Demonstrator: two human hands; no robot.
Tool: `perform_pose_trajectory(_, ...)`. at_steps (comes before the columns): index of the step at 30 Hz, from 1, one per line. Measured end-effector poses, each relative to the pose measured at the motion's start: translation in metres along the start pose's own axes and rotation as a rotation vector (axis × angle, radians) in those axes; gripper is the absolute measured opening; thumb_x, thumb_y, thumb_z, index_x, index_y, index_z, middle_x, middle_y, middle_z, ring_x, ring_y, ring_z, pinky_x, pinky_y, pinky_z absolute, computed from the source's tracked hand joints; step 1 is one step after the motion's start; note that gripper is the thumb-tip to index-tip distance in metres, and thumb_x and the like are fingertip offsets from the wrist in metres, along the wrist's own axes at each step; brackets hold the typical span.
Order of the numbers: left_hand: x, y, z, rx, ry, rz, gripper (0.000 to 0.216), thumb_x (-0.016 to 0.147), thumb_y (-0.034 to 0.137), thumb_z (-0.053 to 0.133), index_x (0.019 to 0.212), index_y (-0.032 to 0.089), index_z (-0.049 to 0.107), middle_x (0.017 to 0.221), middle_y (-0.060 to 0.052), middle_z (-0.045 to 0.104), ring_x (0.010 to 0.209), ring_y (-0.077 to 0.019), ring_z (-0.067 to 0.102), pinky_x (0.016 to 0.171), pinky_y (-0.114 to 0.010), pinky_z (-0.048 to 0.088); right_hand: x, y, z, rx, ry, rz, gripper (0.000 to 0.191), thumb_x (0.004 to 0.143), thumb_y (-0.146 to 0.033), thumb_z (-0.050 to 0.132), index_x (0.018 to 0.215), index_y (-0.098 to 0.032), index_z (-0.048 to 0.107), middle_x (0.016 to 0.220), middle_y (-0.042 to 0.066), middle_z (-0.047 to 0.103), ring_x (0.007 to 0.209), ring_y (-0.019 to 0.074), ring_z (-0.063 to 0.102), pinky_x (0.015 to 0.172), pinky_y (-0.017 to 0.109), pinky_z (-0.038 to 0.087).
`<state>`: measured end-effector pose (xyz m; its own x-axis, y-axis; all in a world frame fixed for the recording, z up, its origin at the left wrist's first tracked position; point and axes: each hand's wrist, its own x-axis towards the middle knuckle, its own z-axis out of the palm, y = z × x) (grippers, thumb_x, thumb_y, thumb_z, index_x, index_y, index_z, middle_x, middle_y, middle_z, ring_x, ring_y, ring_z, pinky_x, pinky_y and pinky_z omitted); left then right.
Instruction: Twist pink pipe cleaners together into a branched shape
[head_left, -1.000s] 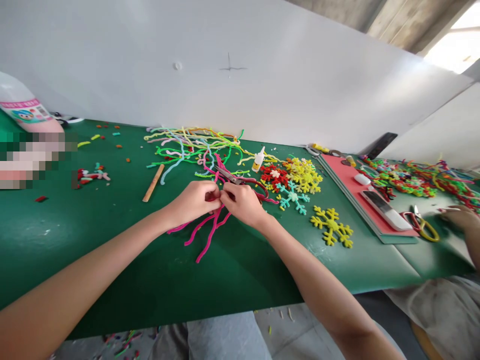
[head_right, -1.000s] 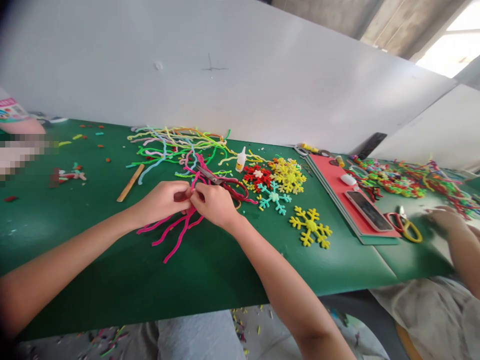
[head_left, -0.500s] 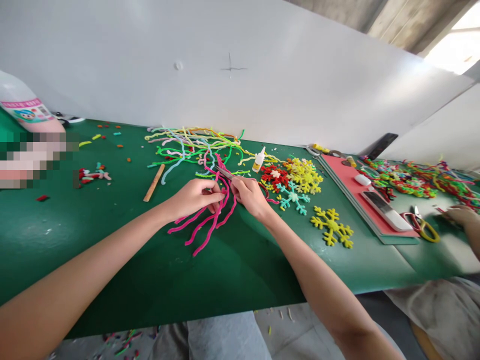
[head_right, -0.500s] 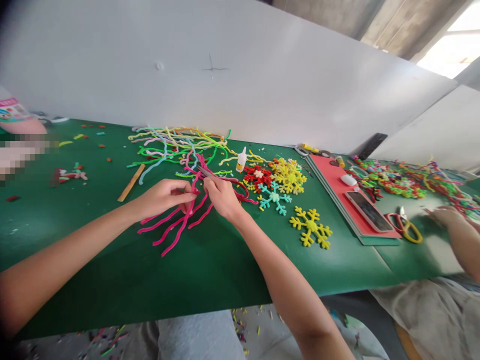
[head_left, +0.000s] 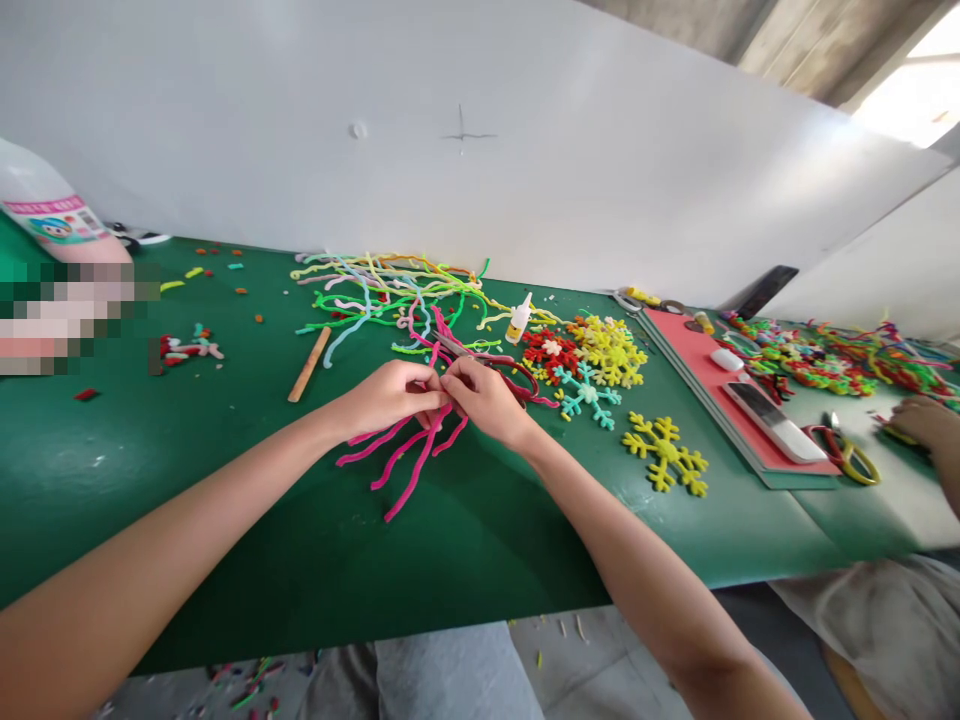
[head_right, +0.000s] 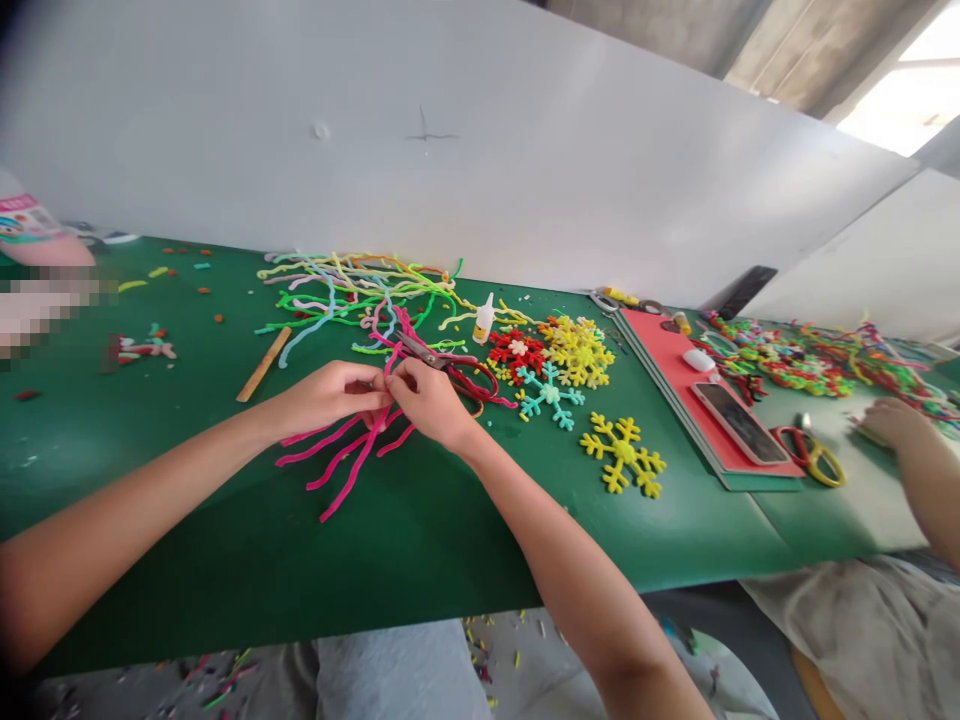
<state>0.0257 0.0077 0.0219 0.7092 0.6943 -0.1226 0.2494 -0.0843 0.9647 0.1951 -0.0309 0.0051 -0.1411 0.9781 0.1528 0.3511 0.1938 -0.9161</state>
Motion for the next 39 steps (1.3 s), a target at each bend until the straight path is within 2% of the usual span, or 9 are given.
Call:
perform_pose_trajectory(3,0.001,-0.002,0.0,-0.018,0.027,0.018,0.02,0.079,0.034,0.065,0.071,0.017,0.059,0.064,0.0,0.068,0.064,-0.0175,0.068,0.066,-0.03,0.057,0.003,0.001,0.001,0.107,-0.005,0.096,0.019,0.089,-0.03,0.048,0.074,-0.019,0.048,0.053,-0.006,0.045,0.045,0.0084,0.043,0.045,0.022,0.03)
perform_pose_trajectory(7,0.001,-0.002,0.0,-0.028,0.071,0.03,0.022,0.079,0.037,0.066,0.072,0.017,0.06,0.067,-0.002,0.069,0.064,-0.0177,0.067,0.066,-0.031,0.057,0.006,0.002,-0.007,0.364,-0.168,0.231,0.03,0.094,-0.038,0.036,0.076,-0.018,0.05,0.053,-0.005,0.045,0.04,0.0097,0.048,0.036,0.021,0.027)
perform_pose_trajectory(9,0.0,-0.001,0.0,-0.033,0.082,0.042,0.023,0.079,0.038,0.066,0.072,0.017,0.06,0.066,-0.002,0.069,0.064,-0.018,0.067,0.067,-0.031,0.056,0.006,0.003,-0.011,0.429,-0.249,0.224,0.026,0.093,-0.036,0.042,0.076,-0.018,0.049,0.055,-0.005,0.046,0.041,0.009,0.05,0.036,0.02,0.027)
perform_pose_trajectory(12,-0.001,0.002,-0.001,-0.003,0.098,0.056,0.022,0.078,0.038,0.066,0.072,0.018,0.06,0.066,-0.002,0.068,0.066,-0.0181,0.067,0.067,-0.03,0.055,0.005,0.005,-0.013,0.484,-0.288,0.159,0.02,0.088,-0.032,0.053,0.075,-0.018,0.047,0.059,-0.006,0.047,0.045,0.0079,0.052,0.037,0.018,0.028)
perform_pose_trajectory(17,-0.001,0.004,-0.001,0.083,0.177,0.096,0.024,0.08,0.041,0.063,0.074,0.018,0.063,0.07,0.0,0.065,0.067,-0.0169,0.063,0.064,-0.027,0.05,0.004,0.01,-0.012,0.405,-0.281,0.052,0.025,0.089,-0.031,0.055,0.071,-0.019,0.043,0.055,-0.007,0.046,0.043,0.0062,0.049,0.038,0.017,0.03)
perform_pose_trajectory(20,0.0,0.002,-0.003,0.106,0.18,0.104,0.024,0.082,0.041,0.061,0.072,0.019,0.061,0.069,0.0,0.062,0.066,-0.0157,0.061,0.064,-0.026,0.047,0.005,0.01,-0.013,0.341,-0.277,0.027,0.024,0.09,-0.033,0.054,0.073,-0.018,0.045,0.054,-0.007,0.048,0.042,0.0055,0.047,0.037,0.017,0.031)
perform_pose_trajectory(29,0.0,0.002,0.0,0.175,0.22,0.154,0.021,0.082,0.034,0.057,0.069,0.018,0.057,0.066,0.002,0.056,0.063,-0.0134,0.053,0.062,-0.025,0.04,0.004,0.007,-0.017,0.29,-0.306,0.085,0.022,0.087,-0.035,0.058,0.077,-0.017,0.051,0.058,-0.005,0.056,0.046,0.0082,0.056,0.036,0.016,0.034)
perform_pose_trajectory(39,0.0,-0.006,0.007,0.104,0.239,0.085,0.02,0.081,0.03,0.056,0.065,0.017,0.057,0.064,0.002,0.052,0.064,-0.013,0.049,0.061,-0.025,0.036,0.005,0.008,-0.021,0.223,-0.358,0.035,0.018,0.086,-0.031,0.06,0.076,-0.017,0.054,0.054,-0.004,0.06,0.04,0.0061,0.045,0.038,0.017,0.032)
